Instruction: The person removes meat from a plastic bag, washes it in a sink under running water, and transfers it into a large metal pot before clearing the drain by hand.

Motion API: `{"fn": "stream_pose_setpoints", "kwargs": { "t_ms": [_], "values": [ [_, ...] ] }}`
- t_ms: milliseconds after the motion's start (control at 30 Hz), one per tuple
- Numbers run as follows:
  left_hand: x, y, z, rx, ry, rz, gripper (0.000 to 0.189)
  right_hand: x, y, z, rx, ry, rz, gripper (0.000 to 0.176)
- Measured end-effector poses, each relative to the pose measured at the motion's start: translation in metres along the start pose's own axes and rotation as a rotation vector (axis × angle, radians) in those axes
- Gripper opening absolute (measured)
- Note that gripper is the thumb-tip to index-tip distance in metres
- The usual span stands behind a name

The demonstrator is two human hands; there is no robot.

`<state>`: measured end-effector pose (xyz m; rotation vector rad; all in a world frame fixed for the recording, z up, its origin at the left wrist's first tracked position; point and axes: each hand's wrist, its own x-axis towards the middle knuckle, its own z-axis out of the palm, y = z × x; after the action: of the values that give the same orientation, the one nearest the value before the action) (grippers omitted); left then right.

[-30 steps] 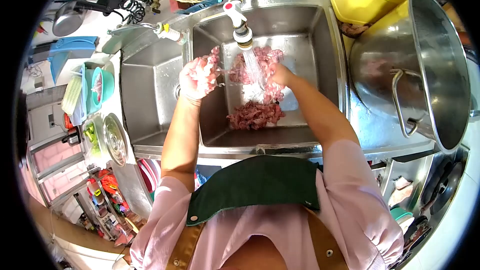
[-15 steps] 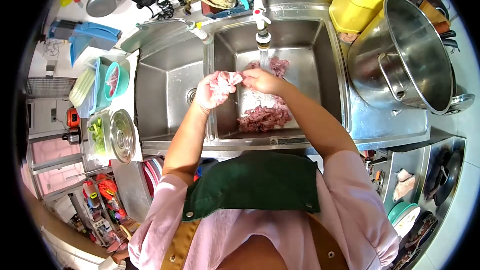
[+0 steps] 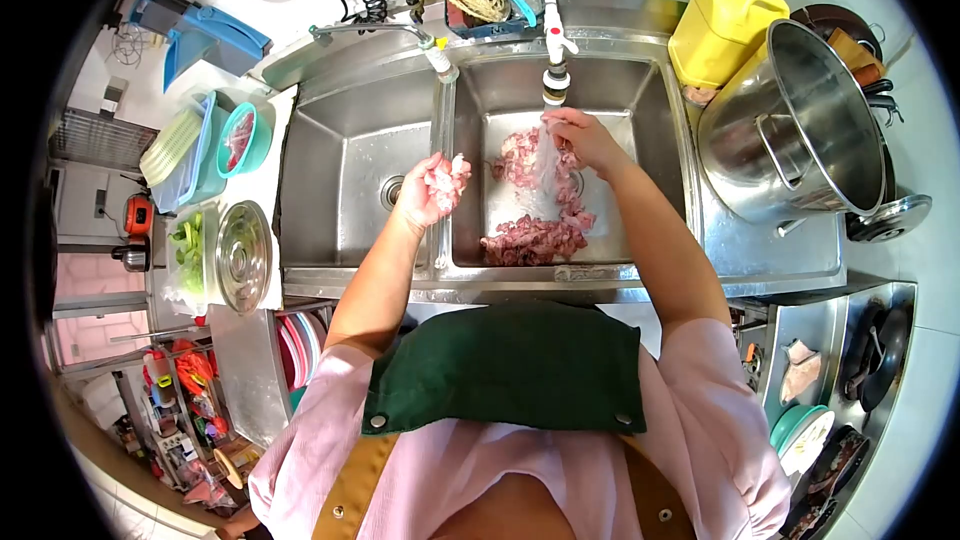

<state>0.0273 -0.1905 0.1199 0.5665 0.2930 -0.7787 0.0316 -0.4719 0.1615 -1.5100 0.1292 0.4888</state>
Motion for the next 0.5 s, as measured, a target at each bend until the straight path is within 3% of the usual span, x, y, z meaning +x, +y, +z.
{"fn": "stream_pose_setpoints", "kwargs": {
  "t_ms": [67,133,167,233,267,333,433,467,500],
  "values": [
    [0.000,0.001,0.003,0.045,-0.056,-0.019,0.029,0.002,0.003,0.008,-0.046,0.037,-0.019,0.032],
    [0.004,0.000,0.008,0.088,-0.158,-0.079,0.033,0.018,0.022,0.016,-0.189,-0.201,-0.407,0.043],
    [0.006,-0.001,0.011,0.090,-0.159,-0.080,0.033,0.024,0.027,0.023,-0.189,-0.199,-0.408,0.043],
    [0.005,-0.002,0.024,0.238,-0.243,-0.211,0.034,0.031,0.025,0.046,-0.117,-0.451,-0.540,0.048],
    [0.011,0.000,0.019,0.296,-0.341,-0.267,0.036,0.031,0.022,0.052,-0.114,-0.451,-0.541,0.048],
    [0.003,0.001,0.042,0.378,-0.330,-0.279,0.038,0.027,0.011,0.057,-0.075,-0.655,-0.307,0.050],
    [0.007,0.002,0.043,0.407,-0.365,-0.305,0.048,0.022,0.008,0.053,-0.124,-0.661,-0.260,0.053],
    [0.009,0.003,0.039,0.386,-0.330,-0.302,0.048,0.022,0.009,0.053,-0.125,-0.662,-0.261,0.053],
    [0.007,0.003,0.041,0.364,-0.296,-0.298,0.048,0.022,0.011,0.054,-0.264,-0.567,-0.463,0.048]
  ]
}}
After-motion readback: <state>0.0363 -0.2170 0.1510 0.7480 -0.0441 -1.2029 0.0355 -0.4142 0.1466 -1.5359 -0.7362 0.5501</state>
